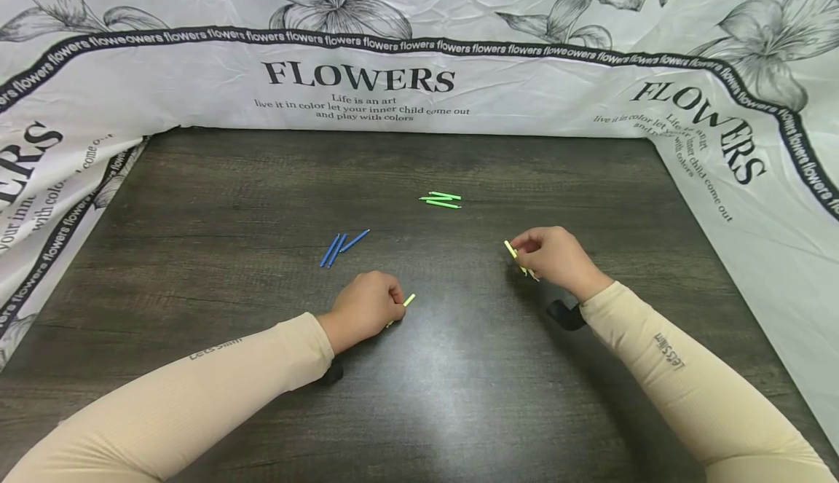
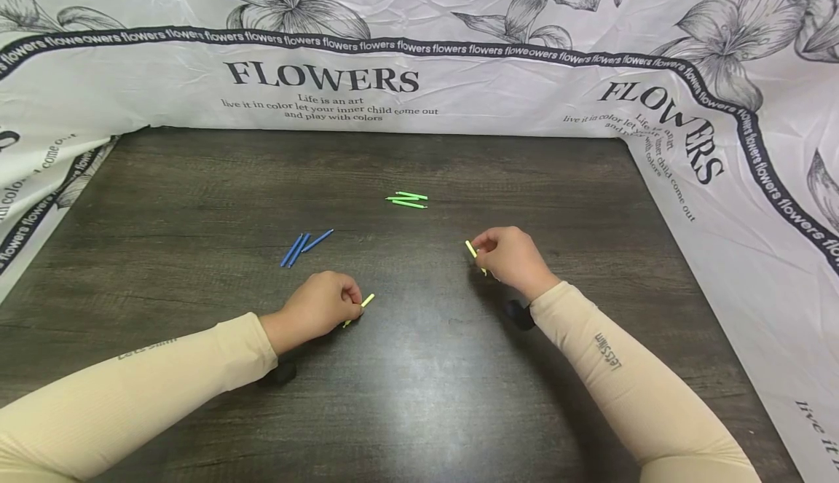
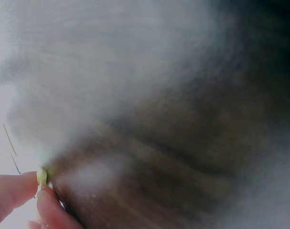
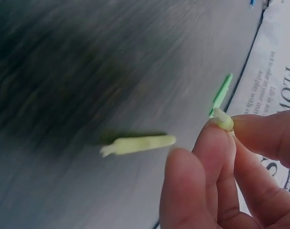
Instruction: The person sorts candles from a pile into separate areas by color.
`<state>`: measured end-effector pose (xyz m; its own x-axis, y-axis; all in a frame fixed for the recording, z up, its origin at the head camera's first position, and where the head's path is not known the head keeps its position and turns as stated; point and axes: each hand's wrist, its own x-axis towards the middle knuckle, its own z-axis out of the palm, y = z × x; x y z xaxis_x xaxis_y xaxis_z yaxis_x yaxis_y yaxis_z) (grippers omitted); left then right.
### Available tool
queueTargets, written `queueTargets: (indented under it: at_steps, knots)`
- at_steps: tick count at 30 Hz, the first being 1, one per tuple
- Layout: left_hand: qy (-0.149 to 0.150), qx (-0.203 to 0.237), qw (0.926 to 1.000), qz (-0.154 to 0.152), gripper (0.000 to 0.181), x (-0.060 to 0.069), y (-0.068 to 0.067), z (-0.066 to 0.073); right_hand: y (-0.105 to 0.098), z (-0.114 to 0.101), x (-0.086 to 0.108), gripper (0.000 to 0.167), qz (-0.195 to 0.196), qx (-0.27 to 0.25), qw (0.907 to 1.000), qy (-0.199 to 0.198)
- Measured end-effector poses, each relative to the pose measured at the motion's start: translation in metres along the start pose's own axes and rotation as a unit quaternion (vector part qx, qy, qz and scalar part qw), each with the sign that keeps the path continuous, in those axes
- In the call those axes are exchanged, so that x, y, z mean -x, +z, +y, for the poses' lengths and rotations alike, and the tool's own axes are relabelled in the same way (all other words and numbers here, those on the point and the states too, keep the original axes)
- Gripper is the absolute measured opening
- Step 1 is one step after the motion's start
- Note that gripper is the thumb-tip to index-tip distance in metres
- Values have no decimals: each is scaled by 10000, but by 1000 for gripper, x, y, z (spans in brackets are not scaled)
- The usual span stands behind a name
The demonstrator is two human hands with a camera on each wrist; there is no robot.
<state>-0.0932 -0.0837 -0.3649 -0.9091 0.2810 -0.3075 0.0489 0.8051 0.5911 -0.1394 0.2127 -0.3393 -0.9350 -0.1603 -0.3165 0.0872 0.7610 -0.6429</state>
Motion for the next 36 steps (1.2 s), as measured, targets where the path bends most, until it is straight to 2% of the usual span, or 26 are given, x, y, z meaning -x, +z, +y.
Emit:
queueTargets:
  at_steps: [24,36]
  knots:
    - [-10,-15,10000,-14,7,0,0,1,-6,19,-7,31,50,516,9983,255]
    - [17,-4,10000,-4,7,0,1,0,-5,22,-9,28,51,741,9972,104]
